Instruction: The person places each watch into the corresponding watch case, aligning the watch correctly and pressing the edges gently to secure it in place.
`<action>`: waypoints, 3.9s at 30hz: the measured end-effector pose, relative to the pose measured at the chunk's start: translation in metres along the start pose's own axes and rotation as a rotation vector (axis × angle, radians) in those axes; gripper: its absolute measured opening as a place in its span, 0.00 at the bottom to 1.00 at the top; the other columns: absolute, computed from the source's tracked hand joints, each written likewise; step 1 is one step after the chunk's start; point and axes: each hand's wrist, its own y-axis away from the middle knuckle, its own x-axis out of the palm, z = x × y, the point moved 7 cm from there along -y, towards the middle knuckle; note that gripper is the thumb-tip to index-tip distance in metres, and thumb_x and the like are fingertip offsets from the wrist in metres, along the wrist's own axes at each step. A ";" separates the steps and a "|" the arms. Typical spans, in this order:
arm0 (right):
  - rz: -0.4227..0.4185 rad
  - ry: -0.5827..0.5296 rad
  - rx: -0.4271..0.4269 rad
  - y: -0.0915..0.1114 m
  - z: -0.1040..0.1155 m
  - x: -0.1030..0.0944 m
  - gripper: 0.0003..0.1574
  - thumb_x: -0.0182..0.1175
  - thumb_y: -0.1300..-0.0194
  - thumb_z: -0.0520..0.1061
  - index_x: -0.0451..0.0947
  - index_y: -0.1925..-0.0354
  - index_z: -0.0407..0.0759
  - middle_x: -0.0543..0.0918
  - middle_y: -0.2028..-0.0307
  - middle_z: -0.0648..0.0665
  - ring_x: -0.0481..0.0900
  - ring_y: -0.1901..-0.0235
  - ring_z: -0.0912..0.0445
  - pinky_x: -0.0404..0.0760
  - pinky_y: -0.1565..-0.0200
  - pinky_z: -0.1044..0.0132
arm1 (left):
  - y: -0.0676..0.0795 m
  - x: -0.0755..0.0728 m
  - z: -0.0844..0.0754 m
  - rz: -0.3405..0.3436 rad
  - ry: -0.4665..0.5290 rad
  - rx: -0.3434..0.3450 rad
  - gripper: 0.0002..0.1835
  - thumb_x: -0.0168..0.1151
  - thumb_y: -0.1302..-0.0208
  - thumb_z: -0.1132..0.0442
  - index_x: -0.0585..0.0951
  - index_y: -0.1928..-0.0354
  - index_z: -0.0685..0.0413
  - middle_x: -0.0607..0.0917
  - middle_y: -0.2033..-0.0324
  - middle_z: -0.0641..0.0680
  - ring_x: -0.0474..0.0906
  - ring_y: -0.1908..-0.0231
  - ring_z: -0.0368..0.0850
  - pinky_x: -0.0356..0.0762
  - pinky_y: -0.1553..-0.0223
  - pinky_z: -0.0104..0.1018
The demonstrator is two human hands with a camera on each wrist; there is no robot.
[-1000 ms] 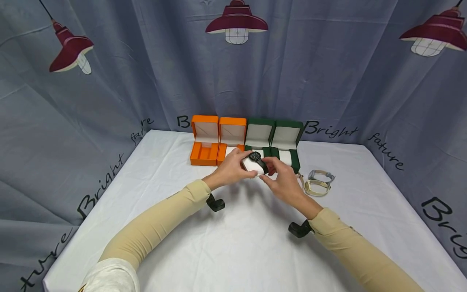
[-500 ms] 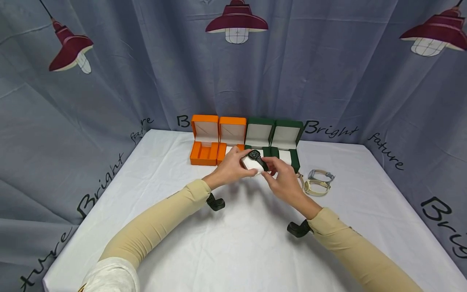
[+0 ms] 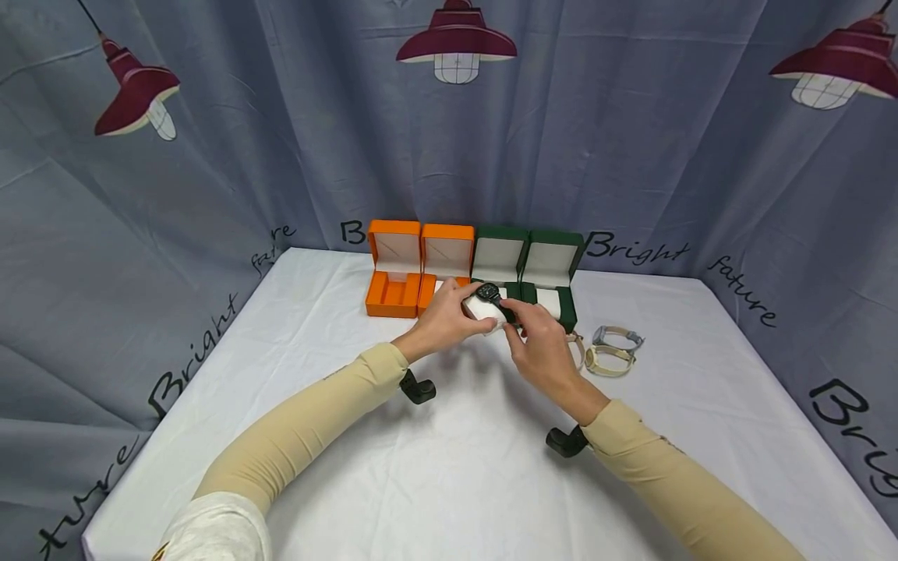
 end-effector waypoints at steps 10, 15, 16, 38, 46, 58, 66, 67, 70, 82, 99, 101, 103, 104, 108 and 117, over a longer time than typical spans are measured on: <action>-0.028 -0.155 0.043 -0.001 -0.003 0.002 0.41 0.80 0.50 0.42 0.76 0.40 0.32 0.83 0.51 0.36 0.85 0.60 0.46 0.85 0.57 0.55 | 0.000 -0.004 0.001 -0.051 0.001 -0.022 0.41 0.72 0.43 0.43 0.73 0.29 0.49 0.71 0.53 0.56 0.72 0.60 0.48 0.74 0.64 0.32; -0.028 -0.068 0.095 -0.001 -0.001 0.006 0.43 0.81 0.50 0.47 0.75 0.40 0.34 0.82 0.49 0.37 0.80 0.57 0.47 0.83 0.56 0.55 | 0.000 -0.003 -0.001 -0.080 0.021 -0.016 0.37 0.73 0.44 0.42 0.76 0.33 0.46 0.70 0.52 0.56 0.72 0.58 0.50 0.75 0.63 0.34; -0.031 -0.058 0.105 -0.001 -0.001 0.007 0.43 0.80 0.50 0.48 0.75 0.39 0.34 0.82 0.49 0.37 0.80 0.57 0.47 0.82 0.56 0.55 | 0.001 -0.003 -0.002 -0.084 0.024 -0.015 0.37 0.73 0.44 0.42 0.77 0.34 0.46 0.70 0.51 0.56 0.72 0.58 0.50 0.75 0.63 0.34; -0.058 -0.034 0.128 0.002 -0.008 0.003 0.34 0.73 0.39 0.43 0.75 0.38 0.36 0.82 0.46 0.35 0.83 0.54 0.44 0.84 0.54 0.51 | -0.005 -0.001 0.004 0.075 0.085 0.024 0.49 0.74 0.45 0.39 0.67 0.26 0.53 0.70 0.43 0.56 0.74 0.54 0.48 0.78 0.58 0.34; -0.064 -0.141 0.192 0.004 -0.016 0.000 0.34 0.73 0.40 0.40 0.75 0.38 0.36 0.82 0.48 0.35 0.85 0.51 0.43 0.84 0.49 0.51 | -0.013 -0.009 0.013 0.117 0.224 0.079 0.31 0.73 0.42 0.64 0.75 0.35 0.56 0.78 0.41 0.53 0.79 0.45 0.48 0.82 0.48 0.40; -0.063 -0.231 0.198 0.005 -0.022 0.000 0.32 0.71 0.38 0.39 0.74 0.37 0.36 0.81 0.46 0.35 0.83 0.47 0.44 0.82 0.45 0.61 | -0.018 -0.010 0.014 0.112 0.326 0.115 0.26 0.77 0.46 0.68 0.80 0.44 0.56 0.85 0.53 0.54 0.81 0.51 0.47 0.80 0.43 0.36; -0.055 -0.246 0.211 0.006 -0.022 0.001 0.33 0.71 0.39 0.38 0.73 0.37 0.37 0.81 0.44 0.36 0.84 0.47 0.44 0.82 0.45 0.60 | -0.018 -0.010 0.019 0.077 0.309 0.124 0.26 0.78 0.46 0.65 0.80 0.45 0.55 0.85 0.55 0.52 0.82 0.55 0.45 0.82 0.48 0.35; -0.057 -0.245 0.212 0.006 -0.022 0.001 0.34 0.71 0.39 0.38 0.73 0.37 0.37 0.81 0.44 0.36 0.84 0.47 0.44 0.82 0.45 0.60 | -0.018 -0.011 0.019 0.071 0.306 0.128 0.26 0.77 0.46 0.65 0.80 0.44 0.55 0.85 0.56 0.52 0.82 0.56 0.45 0.82 0.49 0.35; -0.062 -0.238 0.216 0.005 -0.022 0.000 0.35 0.72 0.39 0.39 0.73 0.35 0.37 0.81 0.44 0.35 0.84 0.48 0.44 0.82 0.46 0.60 | -0.017 -0.012 0.018 0.049 0.302 0.141 0.26 0.76 0.45 0.66 0.80 0.44 0.53 0.85 0.56 0.52 0.83 0.57 0.45 0.83 0.52 0.36; -0.053 -0.210 0.217 0.004 -0.021 0.000 0.33 0.74 0.41 0.39 0.76 0.39 0.34 0.76 0.49 0.36 0.82 0.51 0.46 0.83 0.46 0.59 | -0.017 -0.010 0.016 0.045 0.260 0.166 0.24 0.75 0.43 0.66 0.78 0.44 0.50 0.84 0.57 0.50 0.81 0.56 0.45 0.81 0.49 0.37; -0.049 -0.205 0.213 0.003 -0.020 -0.001 0.26 0.73 0.41 0.37 0.79 0.44 0.37 0.78 0.55 0.39 0.85 0.58 0.49 0.86 0.53 0.58 | -0.018 -0.005 0.015 0.125 0.199 0.156 0.31 0.73 0.40 0.61 0.75 0.34 0.48 0.84 0.56 0.51 0.80 0.54 0.45 0.82 0.53 0.38; -0.031 -0.219 0.219 0.004 -0.021 0.001 0.28 0.73 0.41 0.37 0.78 0.43 0.37 0.77 0.52 0.38 0.83 0.56 0.48 0.86 0.52 0.58 | -0.017 -0.005 0.015 0.134 0.193 0.147 0.32 0.74 0.40 0.60 0.76 0.34 0.49 0.84 0.55 0.52 0.80 0.53 0.46 0.82 0.53 0.37; 0.003 -0.232 0.231 0.005 -0.023 0.002 0.30 0.72 0.40 0.37 0.76 0.40 0.38 0.75 0.49 0.37 0.82 0.54 0.48 0.85 0.51 0.59 | -0.017 -0.006 0.015 0.141 0.198 0.139 0.31 0.74 0.41 0.60 0.77 0.35 0.51 0.84 0.55 0.52 0.80 0.54 0.46 0.82 0.54 0.36; 0.023 -0.231 0.238 0.005 -0.024 0.003 0.32 0.72 0.40 0.38 0.75 0.39 0.39 0.74 0.48 0.37 0.82 0.54 0.48 0.85 0.51 0.59 | -0.017 -0.006 0.015 0.145 0.200 0.136 0.30 0.74 0.41 0.60 0.77 0.35 0.51 0.84 0.55 0.52 0.80 0.54 0.47 0.82 0.55 0.36; 0.116 -0.245 0.267 0.004 -0.028 0.006 0.39 0.73 0.40 0.40 0.71 0.33 0.39 0.73 0.45 0.38 0.81 0.54 0.49 0.85 0.49 0.59 | -0.019 -0.007 0.014 0.170 0.217 0.147 0.28 0.74 0.42 0.62 0.79 0.38 0.50 0.84 0.57 0.52 0.80 0.55 0.47 0.81 0.56 0.36; 0.166 -0.326 0.289 0.006 -0.029 0.012 0.36 0.73 0.40 0.39 0.73 0.36 0.34 0.75 0.48 0.36 0.81 0.52 0.45 0.85 0.48 0.56 | -0.016 -0.003 0.014 0.150 0.267 0.126 0.32 0.71 0.39 0.65 0.74 0.33 0.49 0.81 0.48 0.52 0.80 0.52 0.46 0.81 0.53 0.36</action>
